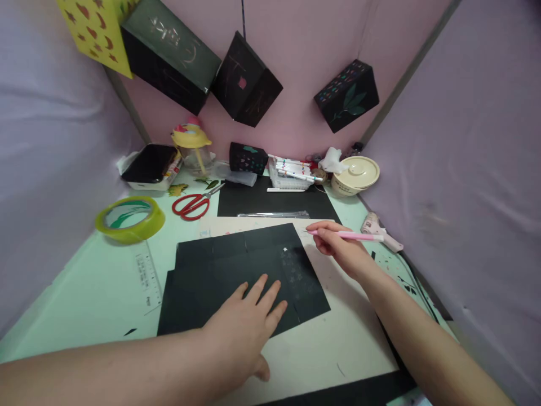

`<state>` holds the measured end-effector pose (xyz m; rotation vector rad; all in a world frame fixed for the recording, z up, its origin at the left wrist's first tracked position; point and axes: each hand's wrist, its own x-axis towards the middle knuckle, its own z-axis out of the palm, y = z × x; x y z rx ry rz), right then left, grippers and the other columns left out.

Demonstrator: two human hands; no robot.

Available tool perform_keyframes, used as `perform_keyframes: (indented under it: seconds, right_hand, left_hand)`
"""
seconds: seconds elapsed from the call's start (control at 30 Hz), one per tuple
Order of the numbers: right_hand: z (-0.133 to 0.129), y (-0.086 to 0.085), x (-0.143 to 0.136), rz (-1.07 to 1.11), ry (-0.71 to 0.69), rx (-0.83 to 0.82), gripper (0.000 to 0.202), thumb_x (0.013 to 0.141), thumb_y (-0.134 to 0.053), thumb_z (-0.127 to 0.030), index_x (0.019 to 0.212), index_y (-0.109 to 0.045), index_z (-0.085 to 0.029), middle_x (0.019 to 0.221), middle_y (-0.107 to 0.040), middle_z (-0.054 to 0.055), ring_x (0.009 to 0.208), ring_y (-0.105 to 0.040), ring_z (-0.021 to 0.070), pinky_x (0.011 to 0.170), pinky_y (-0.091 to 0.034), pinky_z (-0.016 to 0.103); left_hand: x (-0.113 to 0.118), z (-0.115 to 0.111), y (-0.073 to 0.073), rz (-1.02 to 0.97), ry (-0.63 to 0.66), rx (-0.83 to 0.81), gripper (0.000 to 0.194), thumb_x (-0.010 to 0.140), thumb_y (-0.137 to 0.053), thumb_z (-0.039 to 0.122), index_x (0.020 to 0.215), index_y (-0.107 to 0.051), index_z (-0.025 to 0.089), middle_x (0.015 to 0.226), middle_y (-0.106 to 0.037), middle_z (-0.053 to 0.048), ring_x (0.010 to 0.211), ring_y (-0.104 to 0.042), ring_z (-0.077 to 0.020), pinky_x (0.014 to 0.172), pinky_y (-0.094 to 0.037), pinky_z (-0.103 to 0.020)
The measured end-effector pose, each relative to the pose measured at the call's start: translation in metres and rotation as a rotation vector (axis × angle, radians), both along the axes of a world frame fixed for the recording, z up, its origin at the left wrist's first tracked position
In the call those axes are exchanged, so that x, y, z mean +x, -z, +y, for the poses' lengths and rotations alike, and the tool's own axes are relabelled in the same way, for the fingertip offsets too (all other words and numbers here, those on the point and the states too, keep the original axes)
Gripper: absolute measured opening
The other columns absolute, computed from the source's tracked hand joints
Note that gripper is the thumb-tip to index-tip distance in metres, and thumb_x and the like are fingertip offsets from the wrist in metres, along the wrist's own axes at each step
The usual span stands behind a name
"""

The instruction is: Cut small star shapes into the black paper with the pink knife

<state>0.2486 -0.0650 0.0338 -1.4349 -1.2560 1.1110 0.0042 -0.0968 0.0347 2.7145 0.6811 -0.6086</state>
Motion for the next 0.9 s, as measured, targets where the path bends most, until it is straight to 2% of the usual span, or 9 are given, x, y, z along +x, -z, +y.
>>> perform_keyframes:
  seconds: [0.07,0.13,0.17,0.23,0.33,0.43,0.6,0.8,0.9]
  right_hand:
    - [0.008,0.003,-0.007,0.015,-0.033,-0.026,0.024,0.081,-0.061,-0.037,0.097,-0.068,-0.020,0.059,-0.050,-0.004,0.052,-0.041,0.0104,0.047,-0.027,0.024]
    - [0.012,0.008,-0.013,-0.020,-0.046,-0.029,0.022,0.082,-0.061,-0.036,0.094,-0.067,-0.019,0.058,-0.052,-0.003,0.051,-0.044,0.0107,0.048,-0.030,0.024]
    - [0.014,0.011,-0.016,-0.037,-0.042,-0.026,0.021,0.083,-0.060,-0.037,0.091,-0.067,-0.018,0.057,-0.053,-0.003,0.050,-0.044,0.0109,0.048,-0.031,0.024]
    - [0.015,0.017,-0.019,-0.066,-0.012,-0.012,0.021,0.085,-0.057,-0.036,0.084,-0.066,-0.018,0.056,-0.053,-0.003,0.049,-0.045,0.0110,0.048,-0.033,0.025]
    - [0.016,0.026,-0.022,-0.131,0.044,0.016,0.016,0.085,-0.057,-0.030,0.079,-0.066,-0.018,0.060,-0.056,-0.002,0.054,-0.049,0.0117,0.052,-0.036,0.025]
    - [0.017,0.032,-0.022,-0.142,0.053,0.045,0.008,0.085,-0.058,-0.026,0.085,-0.063,-0.020,0.066,-0.059,-0.002,0.061,-0.054,0.0130,0.056,-0.039,0.025]
    - [0.016,0.030,-0.020,-0.173,0.044,0.032,0.007,0.085,-0.061,-0.027,0.081,-0.059,-0.021,0.068,-0.058,-0.003,0.060,-0.053,0.0122,0.056,-0.040,0.024]
    - [0.010,0.027,-0.016,-0.246,0.026,0.080,0.008,0.084,-0.062,-0.026,0.090,-0.065,-0.023,0.091,-0.066,0.002,0.082,-0.061,0.0173,0.071,-0.047,0.027]
    - [0.009,0.028,-0.014,-0.252,0.020,0.091,0.010,0.083,-0.062,-0.027,0.092,-0.065,-0.023,0.093,-0.067,0.003,0.084,-0.062,0.0187,0.073,-0.049,0.029]
  left_hand:
    - [0.005,0.003,-0.010,0.023,0.019,-0.021,0.088,0.075,-0.063,0.067,0.146,-0.038,0.020,0.154,-0.026,-0.017,0.138,-0.028,-0.0425,0.099,-0.040,-0.056]
    - [0.011,0.014,-0.018,-0.029,0.027,-0.011,0.077,0.082,-0.056,0.065,0.142,-0.043,0.018,0.145,-0.043,-0.017,0.125,-0.047,-0.0366,0.092,-0.047,-0.047]
    - [0.014,0.022,-0.019,-0.073,0.008,0.034,0.074,0.083,-0.055,0.063,0.139,-0.047,0.016,0.139,-0.050,-0.017,0.118,-0.053,-0.0334,0.089,-0.049,-0.044]
    - [0.018,0.037,-0.017,-0.153,-0.017,0.134,0.069,0.086,-0.053,0.062,0.135,-0.051,0.013,0.135,-0.054,-0.015,0.110,-0.056,-0.0299,0.085,-0.050,-0.040]
    - [0.021,0.055,-0.002,-0.193,-0.026,0.233,0.067,0.088,-0.051,0.060,0.136,-0.050,0.013,0.142,-0.047,-0.012,0.108,-0.055,-0.0275,0.080,-0.050,-0.035]
    - [0.019,0.062,0.010,-0.201,-0.007,0.267,0.068,0.088,-0.051,0.061,0.138,-0.048,0.015,0.147,-0.043,-0.010,0.106,-0.055,-0.0264,0.074,-0.049,-0.033]
    - [0.016,0.062,0.015,-0.211,0.022,0.288,0.068,0.087,-0.051,0.062,0.138,-0.047,0.017,0.148,-0.042,-0.009,0.100,-0.056,-0.0251,0.070,-0.046,-0.033]
    - [0.012,0.062,0.023,-0.279,0.109,0.310,0.060,0.092,-0.045,0.057,0.138,-0.048,0.018,0.151,-0.037,-0.004,0.098,-0.052,-0.0248,0.066,-0.041,-0.034]
    - [0.011,0.063,0.028,-0.306,0.131,0.279,0.062,0.092,-0.046,0.057,0.143,-0.042,0.022,0.152,-0.036,-0.002,0.097,-0.051,-0.0255,0.067,-0.039,-0.035]
